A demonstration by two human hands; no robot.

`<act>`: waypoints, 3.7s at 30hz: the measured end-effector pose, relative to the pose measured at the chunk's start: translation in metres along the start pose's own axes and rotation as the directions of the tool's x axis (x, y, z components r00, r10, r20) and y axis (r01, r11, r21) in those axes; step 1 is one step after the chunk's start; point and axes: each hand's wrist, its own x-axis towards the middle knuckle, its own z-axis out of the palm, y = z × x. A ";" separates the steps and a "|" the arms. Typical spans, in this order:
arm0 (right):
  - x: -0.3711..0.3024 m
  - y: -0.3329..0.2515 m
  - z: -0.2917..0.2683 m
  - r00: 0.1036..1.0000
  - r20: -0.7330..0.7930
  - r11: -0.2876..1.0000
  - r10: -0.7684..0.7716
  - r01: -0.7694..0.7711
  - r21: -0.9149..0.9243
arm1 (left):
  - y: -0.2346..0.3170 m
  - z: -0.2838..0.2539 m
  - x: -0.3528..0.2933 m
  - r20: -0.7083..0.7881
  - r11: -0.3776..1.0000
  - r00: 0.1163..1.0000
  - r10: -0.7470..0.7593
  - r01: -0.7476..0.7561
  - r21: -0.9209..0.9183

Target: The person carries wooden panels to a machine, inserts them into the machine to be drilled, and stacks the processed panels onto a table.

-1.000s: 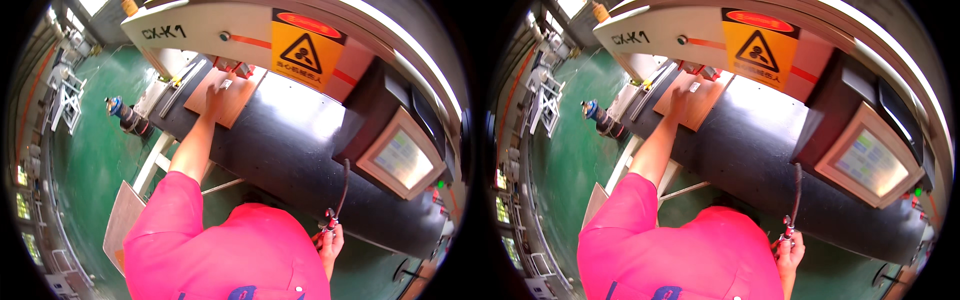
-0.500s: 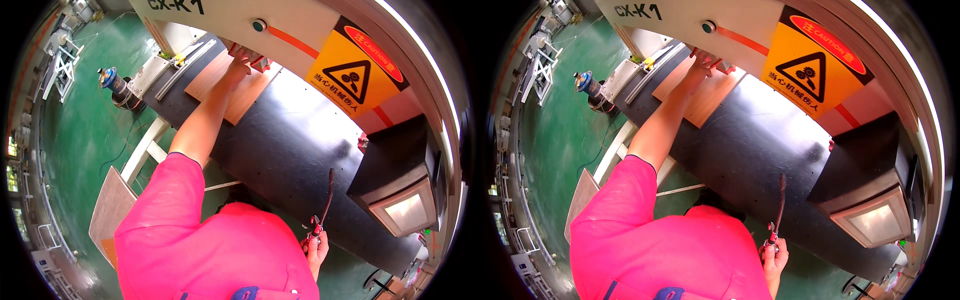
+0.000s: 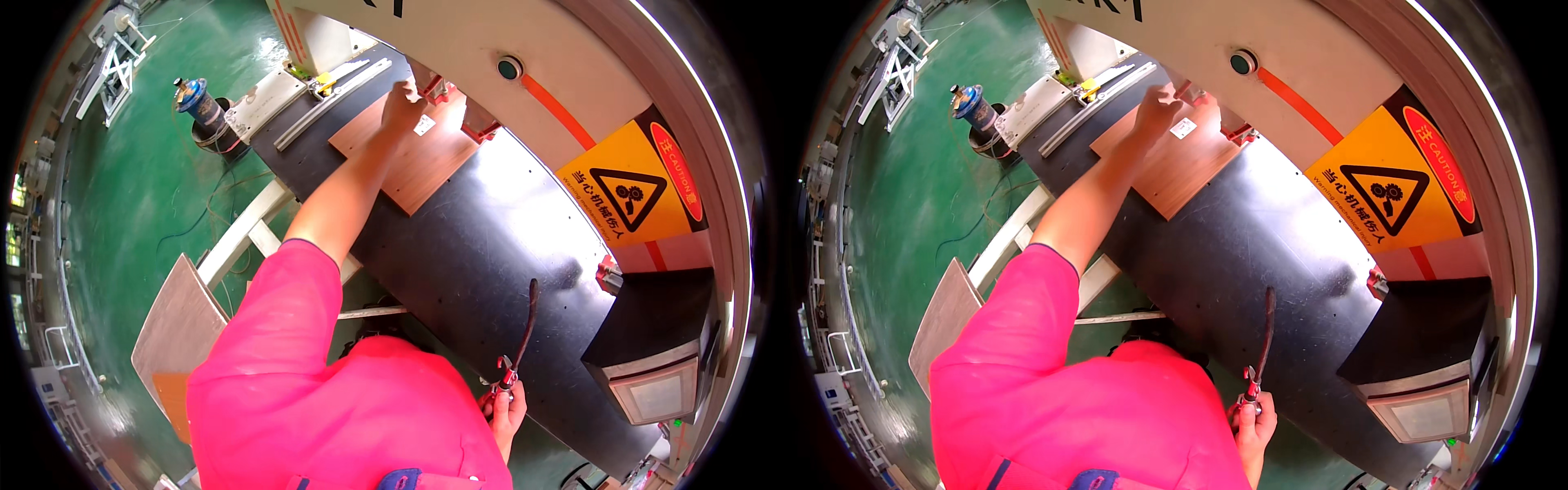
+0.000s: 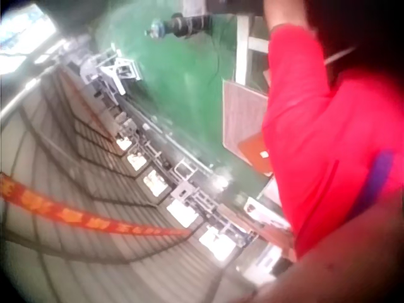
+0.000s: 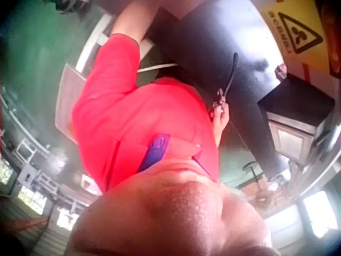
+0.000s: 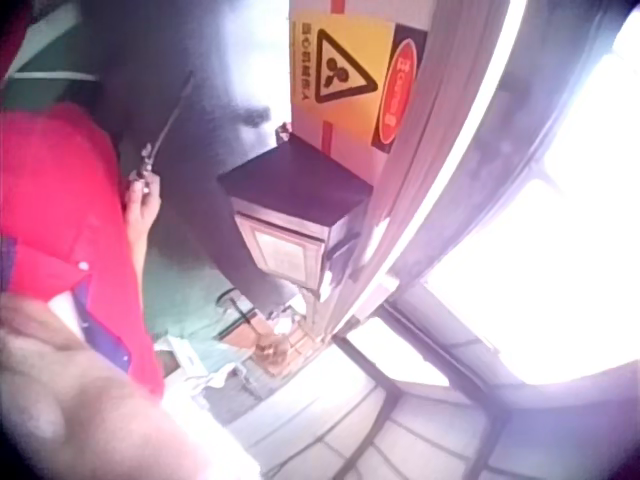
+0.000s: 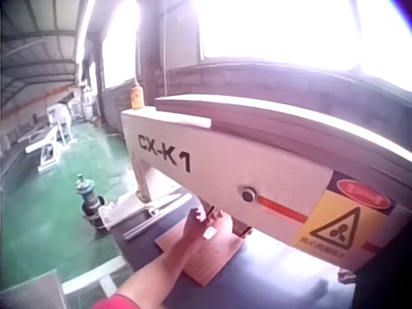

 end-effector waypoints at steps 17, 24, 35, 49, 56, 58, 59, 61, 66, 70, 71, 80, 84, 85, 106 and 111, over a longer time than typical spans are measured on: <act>-0.014 -0.005 0.010 0.991 -0.135 0.989 -0.002 -0.018 -0.148 | 0.034 -0.005 0.029 -0.035 0.938 0.985 0.167 -0.148 0.315; -0.047 -0.004 -0.005 0.947 -0.320 0.993 -0.034 -0.003 -0.114 | 0.027 -0.017 0.030 -0.122 0.898 0.946 0.301 -0.238 0.371; -0.033 -0.008 -0.022 0.972 -0.236 0.985 0.017 -0.056 -0.162 | 0.034 -0.014 0.031 -0.074 0.859 0.936 0.345 -0.283 0.427; -0.044 -0.008 -0.035 0.967 -0.248 0.987 0.063 -0.097 -0.129 | 0.029 -0.020 0.040 -0.027 0.874 0.954 0.300 -0.263 0.409; -0.037 -0.009 -0.036 0.965 -0.246 0.981 0.092 -0.131 -0.144 | 0.024 -0.029 0.041 -0.051 0.891 0.941 0.333 -0.297 0.342; -0.027 -0.013 -0.026 0.977 -0.195 0.982 0.087 -0.118 -0.150 | 0.024 -0.027 0.039 -0.098 0.909 0.940 0.326 -0.284 0.307; -0.024 -0.017 -0.027 0.983 -0.163 0.982 0.081 -0.106 -0.153 | 0.024 -0.024 0.036 -0.122 0.925 0.944 0.307 -0.266 0.271; -0.019 -0.004 -0.032 0.986 -0.129 0.977 0.106 -0.127 -0.169 | 0.013 -0.014 0.038 -0.084 0.955 0.955 0.286 -0.277 0.106; -0.028 -0.028 -0.019 0.990 -0.063 0.985 0.125 -0.131 -0.114 | 0.034 -0.013 0.053 -0.050 0.920 0.972 0.231 -0.202 0.335; -0.034 -0.025 -0.019 0.984 -0.091 0.980 0.152 -0.162 -0.116 | 0.029 -0.007 0.045 -0.121 0.941 0.964 0.238 -0.198 0.275; -0.035 -0.024 -0.025 0.985 -0.083 0.981 0.150 -0.159 -0.113 | 0.030 -0.017 0.045 -0.111 0.930 0.962 0.250 -0.207 0.306; -0.022 -0.016 -0.007 0.981 -0.066 0.978 0.185 -0.190 -0.084 | -0.032 -0.047 -0.001 -0.017 0.895 0.985 0.170 -0.147 0.421; -0.011 -0.011 -0.005 0.971 0.016 0.958 0.239 -0.234 -0.167 | -0.059 -0.086 -0.042 0.074 0.648 0.992 -0.104 0.011 0.762; -0.011 -0.013 -0.004 0.969 0.027 0.953 0.247 -0.238 -0.188 | -0.065 -0.090 -0.048 0.078 0.629 0.997 0.004 -0.063 0.774; 0.003 -0.029 0.023 0.967 0.094 0.946 0.238 -0.209 -0.249 | -0.059 -0.065 -0.074 0.063 0.565 0.968 0.241 -0.193 0.802; 0.000 -0.031 0.033 0.966 0.046 0.948 0.253 -0.238 -0.210 | -0.042 -0.062 -0.102 0.281 0.479 0.933 0.225 -0.357 0.802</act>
